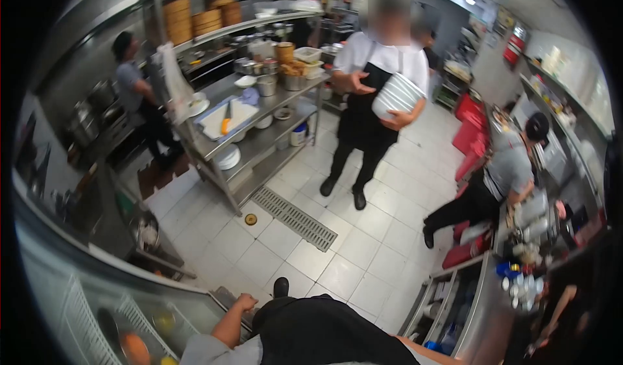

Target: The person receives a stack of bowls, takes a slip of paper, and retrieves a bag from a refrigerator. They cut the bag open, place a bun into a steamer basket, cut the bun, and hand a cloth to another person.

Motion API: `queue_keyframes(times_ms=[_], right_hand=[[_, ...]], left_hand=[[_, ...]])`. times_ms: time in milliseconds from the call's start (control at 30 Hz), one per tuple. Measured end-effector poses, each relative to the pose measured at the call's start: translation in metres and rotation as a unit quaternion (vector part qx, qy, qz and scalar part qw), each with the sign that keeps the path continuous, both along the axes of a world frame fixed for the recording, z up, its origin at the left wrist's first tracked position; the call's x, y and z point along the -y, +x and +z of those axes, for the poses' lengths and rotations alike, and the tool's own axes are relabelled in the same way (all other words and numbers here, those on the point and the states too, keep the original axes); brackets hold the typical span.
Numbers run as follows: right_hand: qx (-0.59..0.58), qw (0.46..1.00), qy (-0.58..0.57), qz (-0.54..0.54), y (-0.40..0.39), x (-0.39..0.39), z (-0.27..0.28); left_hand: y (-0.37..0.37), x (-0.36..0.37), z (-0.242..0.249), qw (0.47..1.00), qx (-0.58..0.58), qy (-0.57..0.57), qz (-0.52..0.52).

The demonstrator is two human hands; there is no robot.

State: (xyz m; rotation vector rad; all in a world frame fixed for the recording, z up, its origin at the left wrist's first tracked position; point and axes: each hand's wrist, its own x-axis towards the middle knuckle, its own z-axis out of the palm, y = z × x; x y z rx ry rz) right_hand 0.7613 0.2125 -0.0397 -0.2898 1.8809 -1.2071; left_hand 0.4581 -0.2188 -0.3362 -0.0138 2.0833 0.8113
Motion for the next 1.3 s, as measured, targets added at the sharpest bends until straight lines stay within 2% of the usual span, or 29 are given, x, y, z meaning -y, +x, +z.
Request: queue_keyframes(times_ms=[67, 100, 167, 200, 233, 300, 367, 400, 467, 500, 567, 667, 700, 767, 867, 967, 1067, 1200, 1267, 1300], right_hand=[[0.007, 0.999, -0.009, 0.046, -0.009, -0.008, 0.002], [0.004, 0.997, 0.004, 0.073, -0.016, -0.013, 0.003], [-0.028, 0.986, 0.137, 0.089, -0.049, -0.019, 0.018], [-0.028, 0.961, 0.272, 0.042, -0.072, -0.011, 0.044], [-0.163, 0.952, 0.254, -0.038, -0.091, -0.012, 0.055], [-0.413, 0.873, 0.189, -0.178, -0.140, 0.006, 0.092], [-0.391, 0.878, 0.095, -0.258, -0.184, 0.030, 0.134], [-0.382, 0.885, 0.086, -0.254, -0.201, 0.041, 0.144], [-0.392, 0.895, -0.076, -0.200, -0.228, 0.055, 0.160], [-0.384, 0.901, -0.076, -0.190, -0.237, 0.058, 0.171], [-0.381, 0.913, -0.122, -0.084, -0.261, 0.066, 0.201], [-0.392, 0.904, -0.166, -0.036, -0.302, 0.072, 0.257], [-0.388, 0.888, -0.235, -0.071, -0.303, 0.086, 0.274], [-0.353, 0.843, -0.401, -0.071, -0.308, 0.115, 0.295], [-0.315, 0.747, -0.580, 0.079, -0.335, 0.156, 0.321], [-0.308, 0.700, -0.632, 0.127, -0.356, 0.182, 0.329], [-0.302, 0.675, -0.659, 0.135, -0.383, 0.198, 0.327], [-0.305, 0.648, -0.685, 0.130, -0.428, 0.211, 0.327], [-0.316, 0.629, -0.694, 0.151, -0.459, 0.214, 0.325], [-0.323, 0.620, -0.697, 0.160, -0.473, 0.215, 0.323]], left_hand=[[-0.001, -0.009, 0.013, 0.999, -0.014, -0.024, -0.041], [-0.002, -0.012, 0.016, 0.999, -0.011, -0.019, -0.028], [-0.001, -0.016, 0.018, 0.998, -0.016, -0.050, -0.045], [0.000, -0.020, 0.022, 0.998, -0.009, -0.048, -0.040], [0.001, -0.024, 0.025, 0.994, -0.026, -0.069, -0.080], [0.000, -0.027, 0.031, 0.983, -0.082, -0.089, -0.137], [0.003, -0.029, 0.030, 0.980, -0.109, -0.082, -0.142], [0.003, -0.029, 0.032, 0.983, -0.100, -0.074, -0.133], [0.006, -0.031, 0.037, 0.995, -0.059, -0.054, -0.059], [0.004, -0.029, 0.038, 0.996, -0.050, -0.052, -0.049], [-0.007, -0.025, 0.036, 0.992, -0.025, -0.085, -0.094], [-0.026, -0.012, 0.031, 0.993, 0.000, -0.101, -0.064], [-0.033, -0.006, 0.024, 0.994, 0.006, -0.101, -0.045], [-0.051, 0.007, 0.006, 0.983, -0.121, -0.115, -0.074], [-0.082, 0.018, 0.019, 0.987, -0.112, -0.116, -0.028], [-0.109, 0.031, 0.039, 0.988, -0.128, -0.083, -0.031], [-0.127, 0.041, 0.063, 0.991, -0.111, -0.073, 0.004], [-0.120, 0.065, 0.013, 0.988, -0.139, -0.072, 0.004], [-0.136, 0.080, -0.007, 0.960, -0.159, -0.120, -0.199], [-0.136, 0.088, -0.008, 0.959, -0.151, -0.124, -0.205]])
